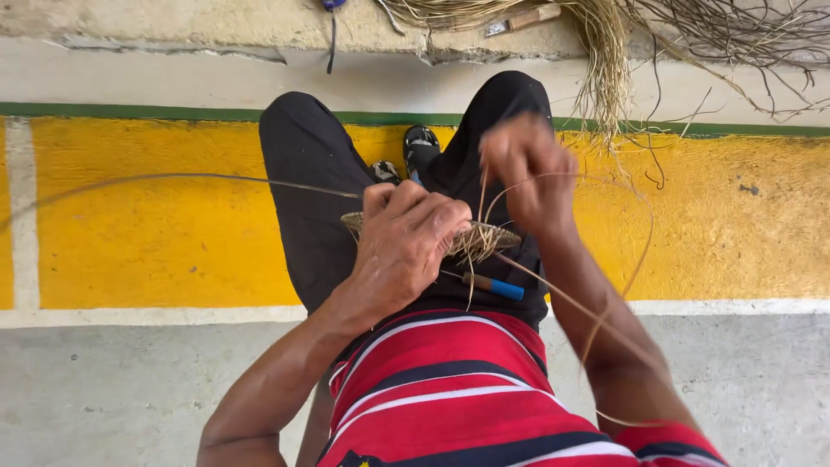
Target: Weaving a straw fiber object using an awl-like hand tool.
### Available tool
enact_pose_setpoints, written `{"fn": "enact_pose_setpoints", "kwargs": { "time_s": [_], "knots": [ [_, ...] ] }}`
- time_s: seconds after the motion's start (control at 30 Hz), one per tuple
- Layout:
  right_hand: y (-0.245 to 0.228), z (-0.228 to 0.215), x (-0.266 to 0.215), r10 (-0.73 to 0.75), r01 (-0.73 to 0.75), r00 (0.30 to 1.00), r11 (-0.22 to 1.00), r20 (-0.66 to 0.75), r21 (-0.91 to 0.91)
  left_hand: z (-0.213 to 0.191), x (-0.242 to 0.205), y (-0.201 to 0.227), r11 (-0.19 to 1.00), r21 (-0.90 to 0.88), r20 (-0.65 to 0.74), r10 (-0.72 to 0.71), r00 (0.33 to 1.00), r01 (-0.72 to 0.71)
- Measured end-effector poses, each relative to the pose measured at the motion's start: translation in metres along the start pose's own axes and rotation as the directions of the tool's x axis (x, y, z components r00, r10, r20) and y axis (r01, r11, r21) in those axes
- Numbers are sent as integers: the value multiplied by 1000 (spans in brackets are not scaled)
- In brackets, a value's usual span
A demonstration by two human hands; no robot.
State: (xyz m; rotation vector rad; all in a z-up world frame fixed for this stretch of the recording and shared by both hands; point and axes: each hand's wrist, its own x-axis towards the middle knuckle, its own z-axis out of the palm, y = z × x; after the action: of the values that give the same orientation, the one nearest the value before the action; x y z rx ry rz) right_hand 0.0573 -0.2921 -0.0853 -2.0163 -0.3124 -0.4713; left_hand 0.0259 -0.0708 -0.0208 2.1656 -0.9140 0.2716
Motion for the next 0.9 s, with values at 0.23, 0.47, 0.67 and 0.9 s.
{"fn": "enact_pose_setpoints", "kwargs": {
  "time_s": [0.23, 0.47, 0.67, 0.9],
  "knots": [
    [134, -10, 128, -353, 330, 876, 935, -329, -127, 1, 3, 2, 1000, 14, 15, -22, 1000, 22],
    [18, -23, 119, -103, 164, 981, 898, -166, 409, 3, 15, -12, 999, 27, 50, -31, 998, 30],
    [-85, -30, 91, -3, -49, 998, 659, 67, 750, 6, 22, -15, 996, 20, 36, -88, 995, 87],
    [-71, -31, -24, -107, 110, 992, 993, 61, -44, 12, 25, -27, 996, -23, 20, -88, 996, 89]
  ]
}}
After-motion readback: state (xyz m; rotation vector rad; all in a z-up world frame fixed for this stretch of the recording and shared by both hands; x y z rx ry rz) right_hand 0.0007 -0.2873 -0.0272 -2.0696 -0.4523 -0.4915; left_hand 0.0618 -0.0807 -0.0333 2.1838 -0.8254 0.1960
